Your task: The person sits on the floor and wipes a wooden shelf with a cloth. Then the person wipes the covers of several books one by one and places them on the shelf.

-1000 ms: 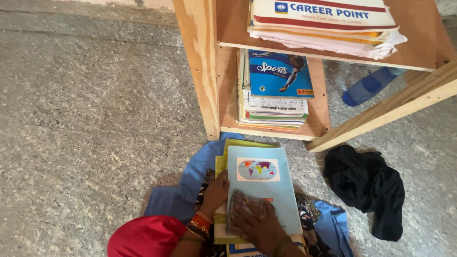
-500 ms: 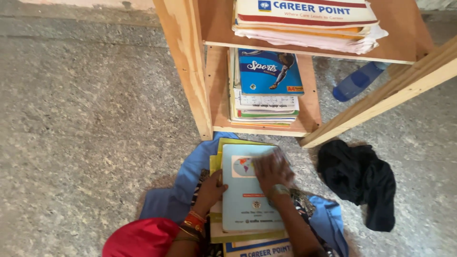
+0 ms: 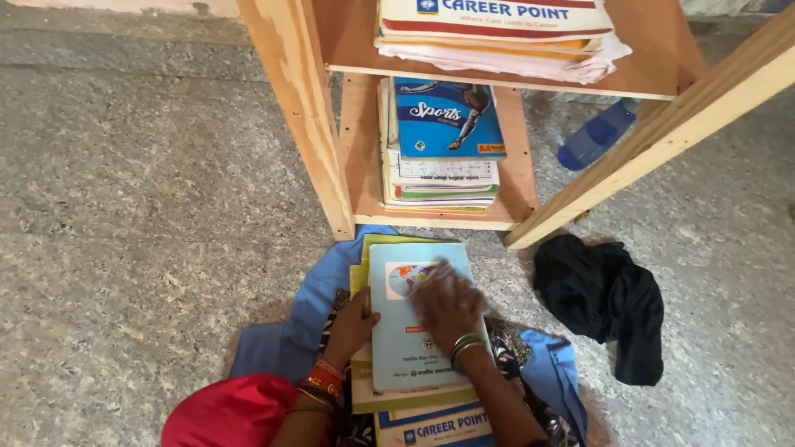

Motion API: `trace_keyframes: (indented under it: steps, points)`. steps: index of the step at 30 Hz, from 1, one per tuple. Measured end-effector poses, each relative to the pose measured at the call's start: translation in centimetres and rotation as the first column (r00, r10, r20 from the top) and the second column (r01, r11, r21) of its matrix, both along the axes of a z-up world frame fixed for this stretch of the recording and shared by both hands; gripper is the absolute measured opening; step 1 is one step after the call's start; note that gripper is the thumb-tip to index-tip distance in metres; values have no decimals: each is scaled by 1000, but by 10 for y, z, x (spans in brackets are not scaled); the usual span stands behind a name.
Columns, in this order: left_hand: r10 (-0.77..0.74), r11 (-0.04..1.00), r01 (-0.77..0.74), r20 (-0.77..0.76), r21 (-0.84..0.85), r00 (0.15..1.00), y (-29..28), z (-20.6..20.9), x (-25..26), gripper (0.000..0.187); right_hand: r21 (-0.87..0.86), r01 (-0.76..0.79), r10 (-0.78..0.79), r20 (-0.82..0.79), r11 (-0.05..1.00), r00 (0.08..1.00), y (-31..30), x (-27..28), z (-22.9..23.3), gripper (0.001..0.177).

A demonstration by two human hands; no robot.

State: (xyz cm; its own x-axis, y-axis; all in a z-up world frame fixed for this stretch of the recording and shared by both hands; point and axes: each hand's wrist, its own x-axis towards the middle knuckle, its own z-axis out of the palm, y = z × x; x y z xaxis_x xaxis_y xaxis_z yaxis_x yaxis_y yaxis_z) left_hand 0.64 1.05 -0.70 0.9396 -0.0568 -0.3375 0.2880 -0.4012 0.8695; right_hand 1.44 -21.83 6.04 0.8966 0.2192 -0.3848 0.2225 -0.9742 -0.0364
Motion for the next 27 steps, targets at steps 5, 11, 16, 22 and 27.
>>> trace_keyframes:
  steps: [5,11,16,22,27]
  points:
    - [-45,997,44,22,57,999,-1,2,6,65,-191,52,-53,-3,980,999,10,-36,4,70]
    - [-26,996,20,70,84,997,-2,-10,4,64,101,-123,107,154,987,982,61,-19,-42,60]
    - [-7,999,7,-27,35,1000,-2,-1,2,64,19,34,-36,112,999,993,10,60,-79,58]
    - [-3,998,0,54,70,999,-3,-10,4,62,-124,78,-67,94,989,993,0,-22,-46,69]
    - [-5,990,-4,66,138,998,-5,-16,4,58,119,-224,126,541,967,832,56,-73,-34,67]
